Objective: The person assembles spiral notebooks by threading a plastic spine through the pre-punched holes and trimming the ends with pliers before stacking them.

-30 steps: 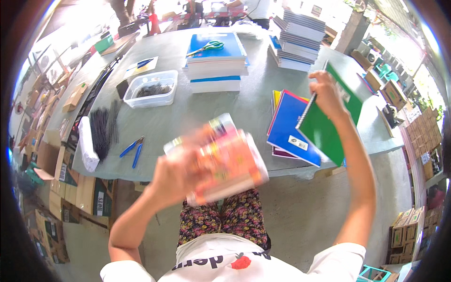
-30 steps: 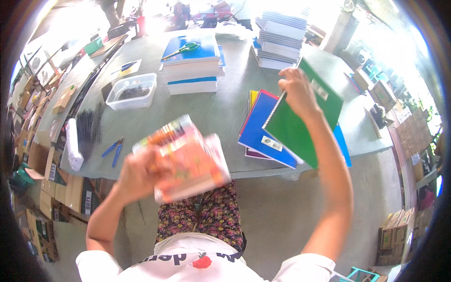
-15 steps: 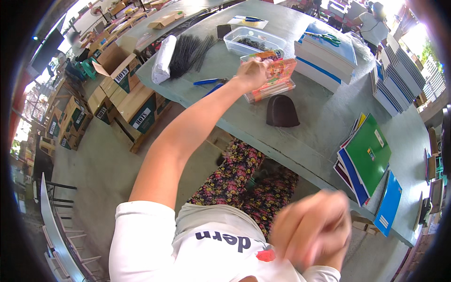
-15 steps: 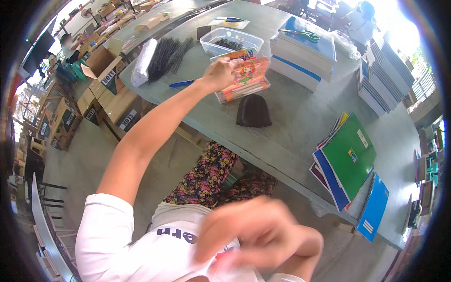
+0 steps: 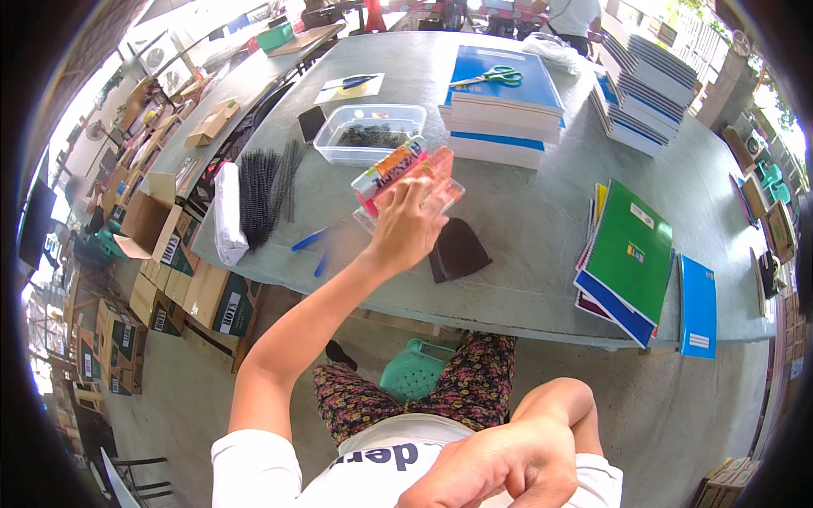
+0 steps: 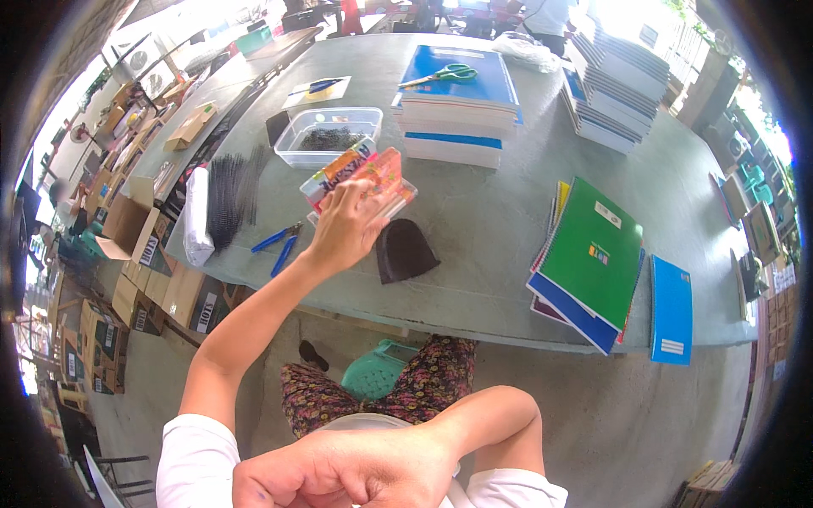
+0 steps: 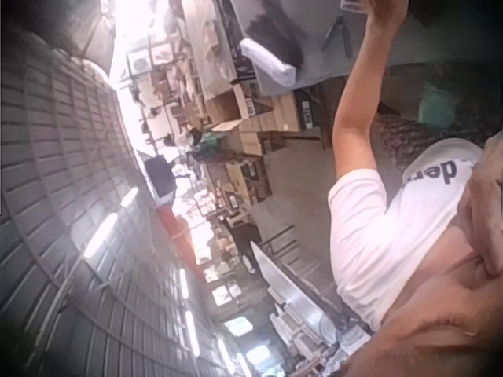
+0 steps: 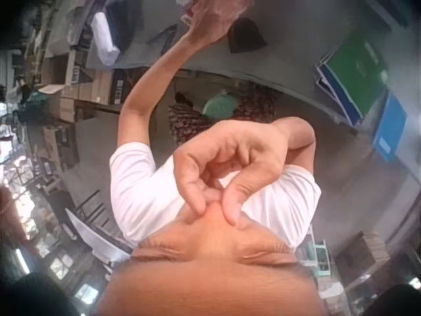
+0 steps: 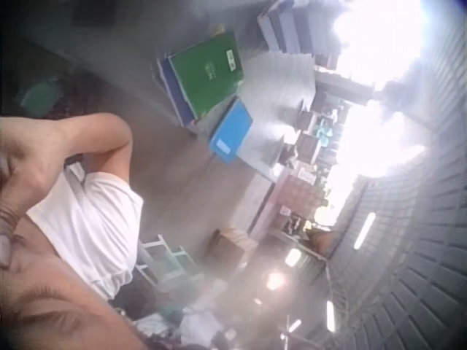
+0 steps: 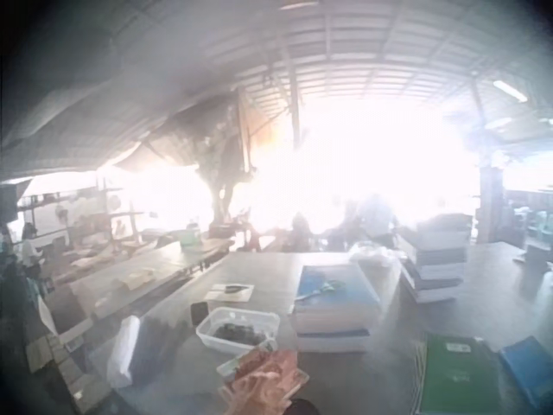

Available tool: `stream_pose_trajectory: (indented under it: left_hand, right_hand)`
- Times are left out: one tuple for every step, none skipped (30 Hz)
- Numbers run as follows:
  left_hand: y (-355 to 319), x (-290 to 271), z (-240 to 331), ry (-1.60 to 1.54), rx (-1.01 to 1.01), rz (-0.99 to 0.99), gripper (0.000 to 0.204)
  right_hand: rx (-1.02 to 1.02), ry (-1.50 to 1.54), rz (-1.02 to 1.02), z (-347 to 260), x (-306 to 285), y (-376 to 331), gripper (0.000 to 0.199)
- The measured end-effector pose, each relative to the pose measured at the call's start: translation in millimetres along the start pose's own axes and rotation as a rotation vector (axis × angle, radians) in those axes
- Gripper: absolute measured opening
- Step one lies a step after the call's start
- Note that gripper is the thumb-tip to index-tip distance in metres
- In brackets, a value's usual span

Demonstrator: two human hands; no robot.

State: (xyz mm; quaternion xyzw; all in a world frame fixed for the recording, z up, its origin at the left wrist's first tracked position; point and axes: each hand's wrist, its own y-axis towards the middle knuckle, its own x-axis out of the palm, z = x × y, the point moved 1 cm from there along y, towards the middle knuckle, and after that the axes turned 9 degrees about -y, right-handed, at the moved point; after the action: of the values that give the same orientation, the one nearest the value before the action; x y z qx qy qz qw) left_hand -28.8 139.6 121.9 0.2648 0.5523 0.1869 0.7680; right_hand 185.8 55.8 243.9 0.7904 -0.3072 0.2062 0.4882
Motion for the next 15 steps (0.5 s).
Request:
stream_pose_trajectory:
  left_hand:
    - [-5,-2,-4,0.011,-0.009,-0.032,0.033]
    - [-8,-5,-10,0.013,-0.011,-0.028,0.033]
    - [-13,-16,-15,-0.002,-0.001,-0.021,0.032]
    - [-24,-25,-22,-0.02,-0.011,-0.027,0.03]
    - [-34,-35,-28,-0.018,-0.084,-0.051,0.027]
    - [-45,-38,-31,-0.013,-0.105,-0.073,0.027]
    - [-63,-49,-39,0.011,-0.147,-0.06,0.026]
    - [-83,-60,-45,0.037,-0.19,-0.049,0.025]
    - [-93,-69,-48,0.042,-0.204,-0.057,0.025]
    - [-104,-78,-51,0.047,-0.22,-0.042,0.025]
    - [-116,-85,-54,0.055,-0.243,-0.019,0.025]
    - [-123,-90,-58,0.042,-0.252,-0.012,0.025]
    - [-133,-99,-62,0.069,-0.299,0.006,0.024]
    - [-143,-107,-63,0.096,-0.344,0.024,0.022]
    - [-150,-115,-62,0.103,-0.36,0.032,0.022]
  right_hand:
    - [-0.003,0.007,0.002,0,-7,5,0.031]
    - [-0.004,0.009,0.009,-1,-12,10,0.031]
    - [-0.08,-0.194,-0.037,-1,-18,15,0.03]
    - [-0.089,-0.206,-0.013,-2,-25,14,0.029]
    - [-0.094,-0.229,0.004,-7,-32,12,0.028]
    - [-0.106,-0.267,0.036,-11,-36,9,0.027]
    - [-0.111,-0.454,-0.118,-21,-51,8,0.025]
    - [-0.128,-0.639,-0.271,-27,-66,2,0.024]
    - [-0.14,-0.691,-0.237,-33,-73,-14,0.02]
    - [-0.146,-0.748,-0.199,-38,-80,-33,0.02]
    - [-0.212,-0.709,0.016,-38,-87,-48,0.021]
    - [-0.274,-0.679,0.244,-38,-89,-64,0.022]
    - [-0.311,-0.694,0.407,-38,-99,-79,0.023]
    - [-0.345,-0.709,0.571,-37,-107,-94,0.024]
    - [-0.336,-0.78,0.704,-38,-110,-103,0.026]
